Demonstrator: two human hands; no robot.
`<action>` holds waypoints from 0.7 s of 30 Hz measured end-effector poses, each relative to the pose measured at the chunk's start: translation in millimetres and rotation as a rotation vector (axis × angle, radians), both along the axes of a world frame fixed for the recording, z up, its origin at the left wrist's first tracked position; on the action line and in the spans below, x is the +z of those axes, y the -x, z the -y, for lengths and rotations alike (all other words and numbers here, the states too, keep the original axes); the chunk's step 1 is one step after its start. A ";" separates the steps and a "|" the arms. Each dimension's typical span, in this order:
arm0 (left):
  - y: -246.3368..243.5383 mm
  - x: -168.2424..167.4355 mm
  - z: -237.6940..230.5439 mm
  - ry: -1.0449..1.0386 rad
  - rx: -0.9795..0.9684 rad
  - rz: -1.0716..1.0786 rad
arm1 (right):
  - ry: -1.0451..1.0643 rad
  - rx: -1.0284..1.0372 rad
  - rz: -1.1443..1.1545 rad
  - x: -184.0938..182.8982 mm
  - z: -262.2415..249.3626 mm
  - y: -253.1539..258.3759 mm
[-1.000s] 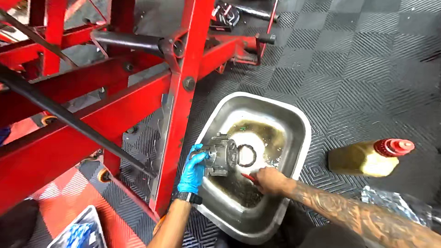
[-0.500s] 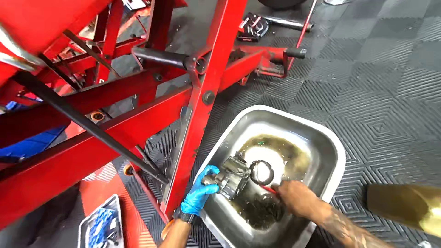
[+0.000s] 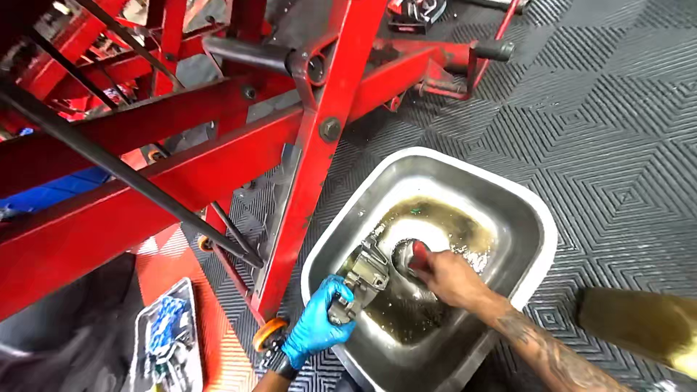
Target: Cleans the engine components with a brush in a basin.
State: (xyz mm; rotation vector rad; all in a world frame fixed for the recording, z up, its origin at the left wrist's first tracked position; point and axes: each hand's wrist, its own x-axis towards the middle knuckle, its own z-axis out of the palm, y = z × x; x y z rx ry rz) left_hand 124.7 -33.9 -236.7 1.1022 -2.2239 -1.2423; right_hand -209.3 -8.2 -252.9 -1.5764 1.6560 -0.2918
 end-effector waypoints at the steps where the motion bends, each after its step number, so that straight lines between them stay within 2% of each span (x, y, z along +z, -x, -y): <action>1: 1.0 -0.3 -2.5 0.012 -0.011 0.008 | 0.112 -0.075 0.102 5.0 0.0 -6.4; 3: 3.7 -1.1 -6.6 0.031 -0.037 0.022 | 0.314 -0.172 0.352 5.4 -1.1 -25.5; 5: 5.0 -2.0 -9.5 0.054 -0.050 0.026 | 0.303 -0.168 0.508 -3.9 -4.9 -42.1; 6: 4.6 -1.9 -10.1 0.058 -0.054 0.020 | 0.255 -0.138 0.496 -10.7 -8.4 -43.3; 8: 2.3 -1.4 -11.3 0.054 -0.052 0.017 | 0.163 -0.025 0.334 -13.3 -11.9 -25.2; 10: 0.4 -1.6 -14.8 0.052 -0.051 0.040 | 0.220 0.041 0.131 -5.4 -13.8 -2.6; 13: 1.9 -3.1 -16.3 0.079 -0.047 0.056 | 0.338 -0.010 -0.049 -9.9 -19.3 5.5; 15: 4.8 -3.8 -20.1 0.062 -0.041 0.083 | 0.157 0.086 -0.194 -21.7 -22.8 -1.9; 17: 9.2 -2.7 -22.1 0.044 -0.042 0.129 | -0.126 0.213 -0.217 -23.5 -20.5 -7.7; 18: 10.8 -2.8 -22.5 0.044 -0.039 0.151 | -0.176 0.234 -0.205 -21.9 -20.2 -8.9; 19: 12.2 -4.4 -23.0 0.048 -0.029 0.151 | -0.158 0.198 -0.182 -18.2 -22.3 -8.2; 21: 16.6 -9.2 -25.4 0.035 0.001 0.124 | 0.037 -0.020 -0.043 -10.8 -32.2 -6.8</action>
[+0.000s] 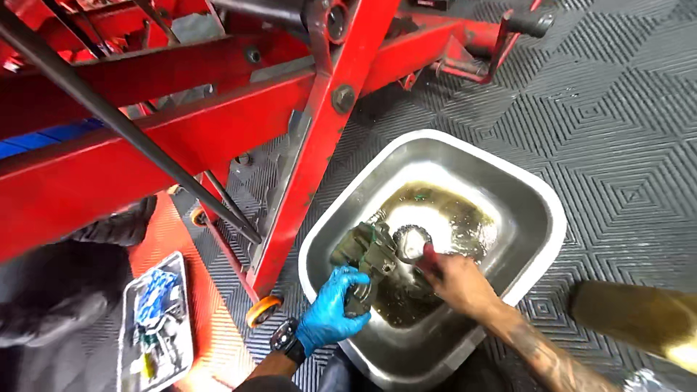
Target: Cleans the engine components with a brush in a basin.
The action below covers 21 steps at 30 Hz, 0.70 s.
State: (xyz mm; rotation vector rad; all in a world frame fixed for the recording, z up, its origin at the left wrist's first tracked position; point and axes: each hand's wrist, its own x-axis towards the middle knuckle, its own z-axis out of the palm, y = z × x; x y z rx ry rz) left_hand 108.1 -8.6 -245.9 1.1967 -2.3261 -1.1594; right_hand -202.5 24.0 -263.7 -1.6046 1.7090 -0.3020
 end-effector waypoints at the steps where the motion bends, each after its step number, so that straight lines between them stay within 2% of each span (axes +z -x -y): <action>1: 1.6 -2.3 -1.0 -0.005 0.012 0.004 | 0.128 -0.114 0.120 3.7 -3.8 -4.3; 3: 7.6 -3.9 -0.5 0.007 0.032 0.081 | 0.240 -0.245 0.405 14.2 -4.2 -19.9; 4: 11.6 -4.2 0.0 0.022 0.036 0.131 | 0.239 -0.244 0.490 15.4 -3.1 -26.3; 5: 14.8 -3.3 1.7 0.042 0.029 0.187 | 0.247 -0.217 0.479 12.2 -0.8 -29.7; 9: 27.2 0.7 12.2 0.162 -0.127 0.422 | 0.389 -0.245 0.064 0.0 11.4 -0.2; 13: 37.0 -9.1 8.9 0.105 -0.301 0.587 | 0.218 -0.139 -0.239 -15.2 19.6 29.9; 18: 33.3 -30.5 0.9 0.247 -0.410 0.559 | -0.091 0.077 -0.325 -15.3 26.1 35.9; 21: 30.4 -29.3 -6.2 0.147 -0.415 0.548 | -0.197 0.176 -0.361 -5.5 16.8 31.5</action>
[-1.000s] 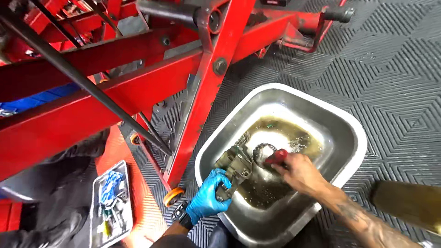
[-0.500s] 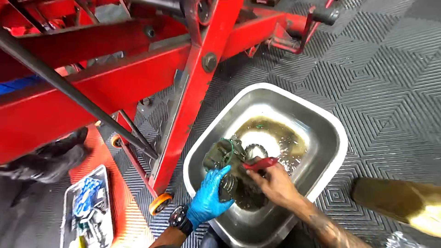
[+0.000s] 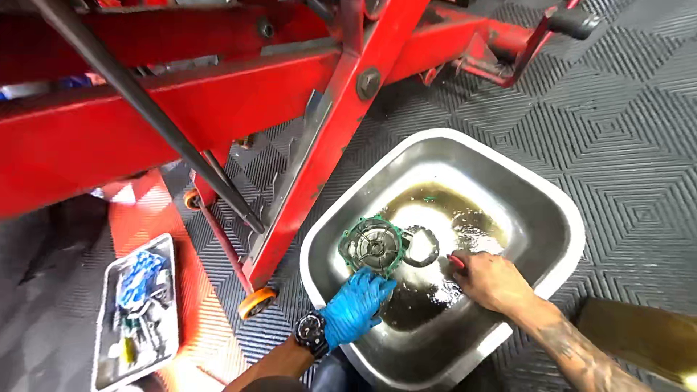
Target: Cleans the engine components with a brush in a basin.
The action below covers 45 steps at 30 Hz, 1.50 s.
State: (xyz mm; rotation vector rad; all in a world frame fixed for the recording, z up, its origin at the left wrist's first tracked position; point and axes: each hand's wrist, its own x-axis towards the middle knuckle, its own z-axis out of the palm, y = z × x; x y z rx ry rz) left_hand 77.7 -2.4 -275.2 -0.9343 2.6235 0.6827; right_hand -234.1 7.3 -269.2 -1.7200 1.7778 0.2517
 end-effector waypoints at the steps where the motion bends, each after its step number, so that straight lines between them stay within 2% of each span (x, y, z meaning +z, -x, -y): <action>1: -1.3 0.5 0.5 -0.047 0.000 0.002 | -0.021 0.017 -0.012 2.0 -2.6 -2.4; 4: -7.2 0.6 6.2 -0.052 -0.052 -0.057 | -0.017 -0.009 -0.030 7.4 -6.9 -5.5; 7: -7.7 0.5 8.8 -0.029 -0.073 -0.060 | 0.114 -0.091 -0.068 3.3 -14.9 -1.5; 11: -0.3 2.9 7.3 0.015 -0.104 -0.026 | 0.186 -0.078 -0.102 -0.5 -25.4 0.5; 14: 20.1 1.3 7.3 0.004 -0.134 0.097 | 0.149 -0.098 -0.133 3.6 -25.8 -0.5; 17: 35.2 2.9 14.3 0.007 -0.121 0.095 | 0.006 0.008 -0.145 9.9 -28.3 -14.9; 20: 68.2 21.3 44.6 0.048 0.033 0.048 | -0.121 0.177 -0.126 7.8 -30.6 -29.9; 23: 97.5 32.3 91.3 0.184 0.173 0.061 | -0.098 0.230 -0.099 1.1 -38.9 -33.8; 26: 109.0 25.5 143.9 0.263 0.253 0.124 | -0.036 0.097 -0.080 3.4 -34.2 -29.0; 28: 105.6 15.8 161.9 0.198 0.322 0.144 | 0.028 -0.029 -0.082 4.1 -31.4 -26.0; 30: 108.5 12.2 172.0 0.044 0.433 0.194 | 0.073 -0.131 -0.058 1.7 -27.0 -24.3; 33: 112.4 -8.7 175.4 -0.026 0.563 0.212 | 0.180 -0.234 0.089 -8.6 -30.9 -26.2; 36: 106.1 -17.9 182.6 -0.107 0.714 0.003 | 0.202 -0.286 0.137 1.7 -30.1 -22.1; 38: 92.9 -1.8 176.4 -0.174 0.761 -0.209 | 0.193 -0.360 0.158 12.1 -32.5 -13.6; 41: 62.1 30.8 153.7 -0.282 0.763 -0.485 | 0.238 -0.414 0.181 9.0 -41.7 -4.3; 43: 47.4 38.6 142.3 -0.272 0.767 -0.595 | 0.346 -0.459 0.290 7.4 -34.8 -4.1; 45: 37.9 36.7 135.5 -0.208 0.710 -0.653 | 0.425 -0.530 0.532 13.6 -18.5 -12.8</action>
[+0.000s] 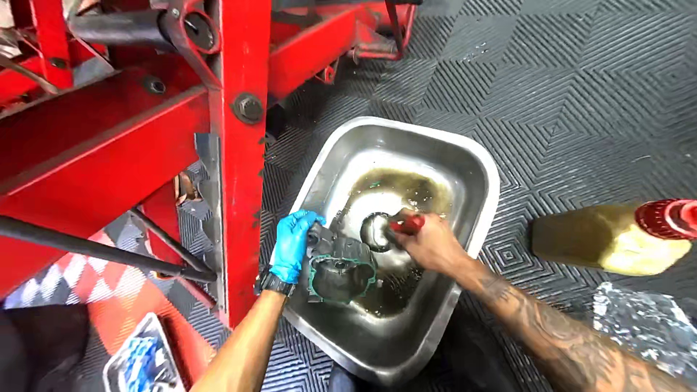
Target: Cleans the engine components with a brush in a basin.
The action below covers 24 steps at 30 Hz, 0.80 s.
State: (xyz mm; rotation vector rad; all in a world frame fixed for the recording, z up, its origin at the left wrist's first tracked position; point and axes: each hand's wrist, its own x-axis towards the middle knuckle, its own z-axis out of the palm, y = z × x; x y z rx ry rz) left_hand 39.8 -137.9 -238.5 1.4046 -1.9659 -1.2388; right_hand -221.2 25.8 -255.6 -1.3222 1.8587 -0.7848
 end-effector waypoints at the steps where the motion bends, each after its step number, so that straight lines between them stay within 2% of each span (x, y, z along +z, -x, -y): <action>1: -2.6 -2.5 -6.2 0.045 -0.013 -0.024 | 0.038 0.015 0.123 6.6 7.0 -8.2; 3: -6.2 -9.2 -22.9 0.086 -0.005 -0.137 | 0.190 0.114 0.330 18.6 11.0 -32.5; 5: -10.5 -12.6 -30.4 0.086 0.034 -0.244 | 0.309 0.218 0.383 10.8 13.2 -52.2; 8: -17.6 -15.5 -25.4 0.062 0.106 -0.319 | 0.185 0.287 0.253 -22.5 25.4 -35.6; 10: -20.1 -19.7 -20.2 0.073 0.089 -0.356 | 0.163 0.267 0.344 -10.5 34.0 -25.3; 12: -25.5 -21.9 -24.9 0.064 0.066 -0.346 | 0.225 0.322 0.442 -4.3 29.3 -44.1; 14: -26.4 -24.5 -18.7 0.076 0.052 -0.364 | 0.249 0.373 0.320 -19.9 35.5 -41.8; 16: -27.6 -26.6 -16.3 0.101 0.047 -0.386 | 0.242 0.337 0.263 -25.0 42.0 -26.6; 19: -31.3 -28.0 -14.6 0.090 0.038 -0.370 | 0.274 0.341 0.448 -1.8 29.9 -52.5; 21: -29.1 -26.6 -12.8 0.097 0.056 -0.351 | 0.259 0.341 0.321 -15.3 29.6 -52.6; 22: -25.8 -27.0 -9.4 0.110 0.086 -0.351 | 0.231 0.344 0.181 -25.0 39.0 -36.8; 24: -29.4 -23.3 -15.0 0.084 0.127 -0.325 | 0.124 0.306 0.050 -32.4 40.1 -13.7</action>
